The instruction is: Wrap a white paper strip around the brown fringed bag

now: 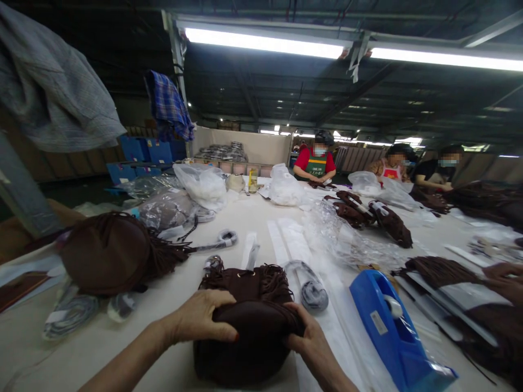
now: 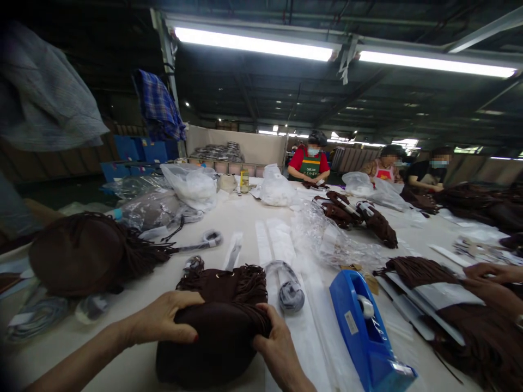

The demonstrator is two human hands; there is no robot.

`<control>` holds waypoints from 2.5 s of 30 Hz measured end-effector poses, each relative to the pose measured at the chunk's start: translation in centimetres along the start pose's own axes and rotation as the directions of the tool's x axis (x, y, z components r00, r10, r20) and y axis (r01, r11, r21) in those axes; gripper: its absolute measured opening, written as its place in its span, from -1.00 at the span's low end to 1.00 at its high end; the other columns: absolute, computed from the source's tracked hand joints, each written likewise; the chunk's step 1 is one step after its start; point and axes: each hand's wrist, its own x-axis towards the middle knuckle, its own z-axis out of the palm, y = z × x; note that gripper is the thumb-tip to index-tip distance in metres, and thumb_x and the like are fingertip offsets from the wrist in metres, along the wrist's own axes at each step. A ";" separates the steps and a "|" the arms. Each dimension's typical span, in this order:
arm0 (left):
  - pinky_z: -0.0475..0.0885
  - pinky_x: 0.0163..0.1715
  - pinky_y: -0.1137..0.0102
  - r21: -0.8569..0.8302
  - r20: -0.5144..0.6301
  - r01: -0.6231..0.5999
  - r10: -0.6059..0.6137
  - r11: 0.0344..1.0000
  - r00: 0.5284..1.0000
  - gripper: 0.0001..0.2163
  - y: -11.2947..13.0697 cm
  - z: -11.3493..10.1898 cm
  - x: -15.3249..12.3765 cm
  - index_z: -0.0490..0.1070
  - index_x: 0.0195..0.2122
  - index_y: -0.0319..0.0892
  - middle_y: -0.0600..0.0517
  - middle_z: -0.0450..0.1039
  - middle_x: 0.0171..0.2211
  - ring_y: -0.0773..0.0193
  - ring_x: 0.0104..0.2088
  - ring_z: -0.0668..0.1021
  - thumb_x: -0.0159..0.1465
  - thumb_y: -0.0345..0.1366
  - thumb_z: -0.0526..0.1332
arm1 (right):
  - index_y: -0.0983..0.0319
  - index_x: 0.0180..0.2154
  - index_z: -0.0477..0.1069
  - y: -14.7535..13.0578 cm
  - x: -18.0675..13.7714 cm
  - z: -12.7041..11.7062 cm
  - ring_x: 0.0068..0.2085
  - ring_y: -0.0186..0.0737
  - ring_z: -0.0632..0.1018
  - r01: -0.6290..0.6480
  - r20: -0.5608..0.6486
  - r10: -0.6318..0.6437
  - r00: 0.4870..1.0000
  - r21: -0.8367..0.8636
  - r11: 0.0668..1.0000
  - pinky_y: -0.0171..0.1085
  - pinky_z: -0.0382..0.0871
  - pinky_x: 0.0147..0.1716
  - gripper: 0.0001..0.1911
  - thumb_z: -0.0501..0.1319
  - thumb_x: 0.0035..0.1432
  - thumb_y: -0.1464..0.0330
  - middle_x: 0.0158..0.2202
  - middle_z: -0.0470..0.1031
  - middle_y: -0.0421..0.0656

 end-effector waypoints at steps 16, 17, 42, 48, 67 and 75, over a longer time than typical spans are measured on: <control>0.43 -0.44 0.44 -0.326 -0.433 0.213 -0.346 0.921 0.832 -0.70 -4.2 5.9 -8.6 0.45 -0.25 -0.07 0.03 0.51 -0.35 0.21 -0.41 0.53 0.09 -0.02 0.17 | 0.18 -0.21 0.33 2.9 -3.3 -0.8 -0.29 -0.09 0.52 -0.004 -0.263 0.004 0.965 0.000 1.000 -0.17 0.40 -0.35 -0.57 0.29 -0.14 0.13 -0.21 0.43 -0.09; 0.47 -0.38 0.43 -0.438 -0.447 0.170 -0.377 0.883 0.811 -0.62 -3.8 7.4 -8.3 0.39 -0.11 -0.07 0.01 0.50 -0.24 0.19 -0.34 0.54 0.07 -0.04 0.21 | 0.18 -0.21 0.32 2.9 -3.4 -0.3 -0.28 -0.09 0.52 -0.008 -0.219 0.031 0.975 0.107 0.994 -0.17 0.40 -0.33 -0.56 0.30 -0.13 0.13 -0.21 0.45 -0.10; 0.35 -0.29 0.28 -0.782 -0.460 0.259 -0.805 0.567 0.374 -0.49 -2.7 7.9 -4.1 0.44 -0.38 -0.14 0.07 0.50 -0.48 0.04 -0.34 0.50 -0.27 0.12 0.26 | 0.18 -0.18 0.35 -0.6 -1.2 1.9 -0.33 -0.22 0.46 0.050 -0.100 -0.008 0.995 0.427 0.903 -0.30 0.31 -0.37 -0.49 0.41 -0.27 0.35 -0.35 0.48 -0.21; 0.33 -0.34 0.28 -0.806 -0.450 0.253 -0.832 0.535 0.325 -0.51 -2.8 7.9 -4.3 0.43 -0.44 -0.14 0.07 0.48 -0.53 0.07 -0.39 0.48 -0.36 0.08 0.28 | 0.24 -0.41 0.46 0.4 -1.2 1.3 -0.42 -0.24 0.42 0.149 -0.204 -0.118 0.972 0.140 0.979 -0.28 0.30 -0.41 -0.80 0.29 -0.11 0.27 -0.48 0.42 -0.19; 0.38 -0.21 0.45 -0.981 -0.183 -0.047 -0.814 0.189 0.551 -0.49 -3.2 8.1 -5.7 0.50 -0.36 -0.19 0.04 0.54 -0.34 0.15 -0.18 0.49 -0.41 -0.16 0.47 | 0.25 -0.25 0.48 1.0 -1.6 3.4 -0.20 -0.08 0.49 -0.023 -0.074 0.046 0.996 0.291 0.956 -0.22 0.34 -0.19 -0.57 0.35 -0.16 0.14 -0.26 0.54 -0.09; 0.39 -0.44 0.51 -0.997 -0.063 -0.083 -0.699 0.005 0.713 -0.52 -3.5 6.4 -4.1 0.49 -0.55 -0.25 0.04 0.50 -0.53 0.34 -0.48 0.49 -0.57 -0.27 0.54 | 0.31 -0.60 0.47 0.5 0.5 1.5 -0.51 -0.36 0.39 -0.219 0.091 0.201 0.975 0.516 0.828 -0.36 0.25 -0.45 -0.68 0.49 -0.44 0.29 -0.59 0.46 -0.22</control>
